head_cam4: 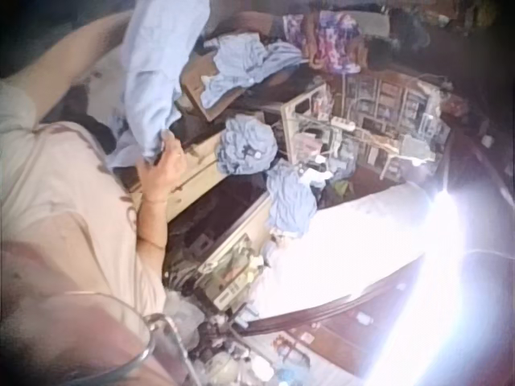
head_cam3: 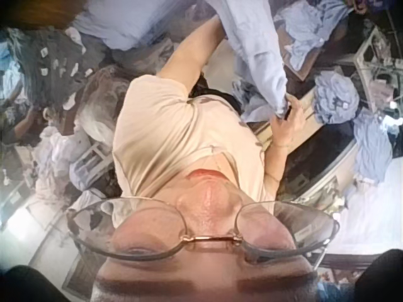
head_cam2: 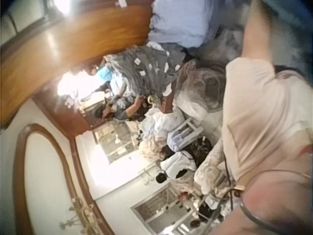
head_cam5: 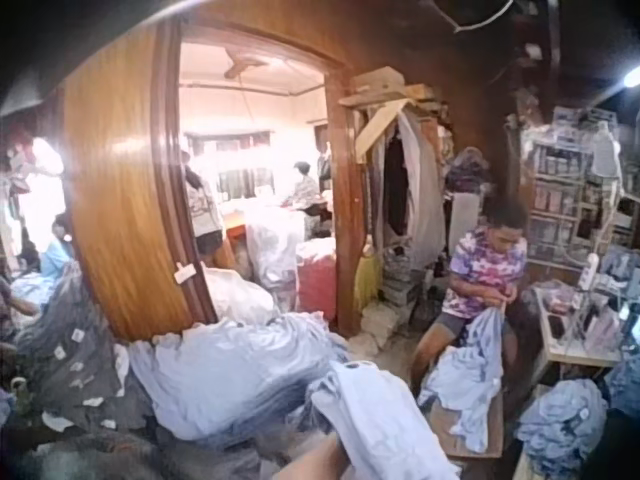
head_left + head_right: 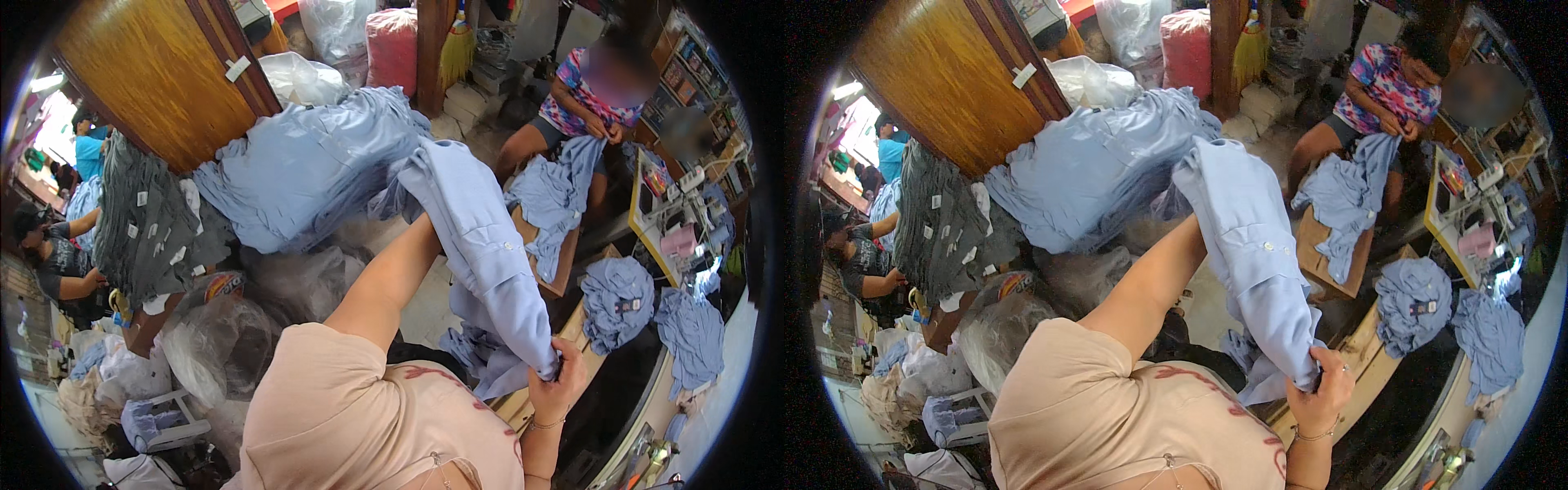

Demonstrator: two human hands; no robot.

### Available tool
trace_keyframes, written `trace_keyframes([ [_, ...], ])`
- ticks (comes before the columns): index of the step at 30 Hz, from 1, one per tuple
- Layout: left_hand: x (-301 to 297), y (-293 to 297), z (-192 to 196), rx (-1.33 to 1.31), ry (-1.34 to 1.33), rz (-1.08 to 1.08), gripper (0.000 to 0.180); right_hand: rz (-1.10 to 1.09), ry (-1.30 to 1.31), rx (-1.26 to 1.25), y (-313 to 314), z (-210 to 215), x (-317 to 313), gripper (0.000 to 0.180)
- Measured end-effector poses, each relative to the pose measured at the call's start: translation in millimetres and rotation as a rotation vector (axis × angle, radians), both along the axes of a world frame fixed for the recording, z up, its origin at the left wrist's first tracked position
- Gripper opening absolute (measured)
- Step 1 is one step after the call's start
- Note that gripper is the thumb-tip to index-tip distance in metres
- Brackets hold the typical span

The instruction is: The person picks up a light blue shirt, looks at the buttons, and uses a blue plastic tool to trim threads before placing the shirt onto a pile of garments.

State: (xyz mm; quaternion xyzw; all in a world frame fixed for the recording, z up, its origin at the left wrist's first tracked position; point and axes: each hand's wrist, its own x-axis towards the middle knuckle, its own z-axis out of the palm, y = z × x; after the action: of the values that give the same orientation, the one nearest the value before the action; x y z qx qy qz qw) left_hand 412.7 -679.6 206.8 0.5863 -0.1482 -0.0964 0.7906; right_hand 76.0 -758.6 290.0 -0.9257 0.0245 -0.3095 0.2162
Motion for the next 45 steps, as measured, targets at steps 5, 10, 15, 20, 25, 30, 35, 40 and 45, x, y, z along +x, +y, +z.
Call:
trace_keyframes([
  [5, 132, 30, 46, -0.002, -0.134, 0.134, 0.049, 0.134, 0.182, 0.012, 20, -7, 91, 0.045],
  [10, 271, 99, 93, 0.156, -0.309, 0.257, 0.049, 0.242, 0.175, -0.033, 54, -22, 207, 0.054],
  [15, 397, 224, 94, 0.542, -0.348, 0.443, 0.049, 0.404, 0.161, -0.046, 119, -38, 331, 0.058],
  [20, 472, 338, 1, 1.073, -0.137, 0.421, 0.049, 0.548, 0.270, -0.044, 189, -115, 426, 0.048],
  [25, 482, 400, -97, 1.365, 0.085, 0.229, 0.049, 0.663, 0.381, 0.002, 237, -199, 465, 0.036],
  [30, 479, 424, -130, 1.479, 0.179, 0.141, 0.049, 0.672, 0.468, 0.020, 245, -196, 468, 0.038],
  [35, 464, 448, -114, 1.628, 0.201, 0.121, 0.049, 0.648, 0.562, 0.004, 246, -200, 470, 0.045],
  [40, 404, 460, -89, 1.762, 0.136, 0.243, 0.049, 0.762, 0.748, 0.101, 241, -206, 454, 0.049],
  [45, 293, 414, -51, 1.373, -0.489, 0.753, 0.052, 0.826, 0.939, 0.166, 180, -209, 408, 0.043],
])
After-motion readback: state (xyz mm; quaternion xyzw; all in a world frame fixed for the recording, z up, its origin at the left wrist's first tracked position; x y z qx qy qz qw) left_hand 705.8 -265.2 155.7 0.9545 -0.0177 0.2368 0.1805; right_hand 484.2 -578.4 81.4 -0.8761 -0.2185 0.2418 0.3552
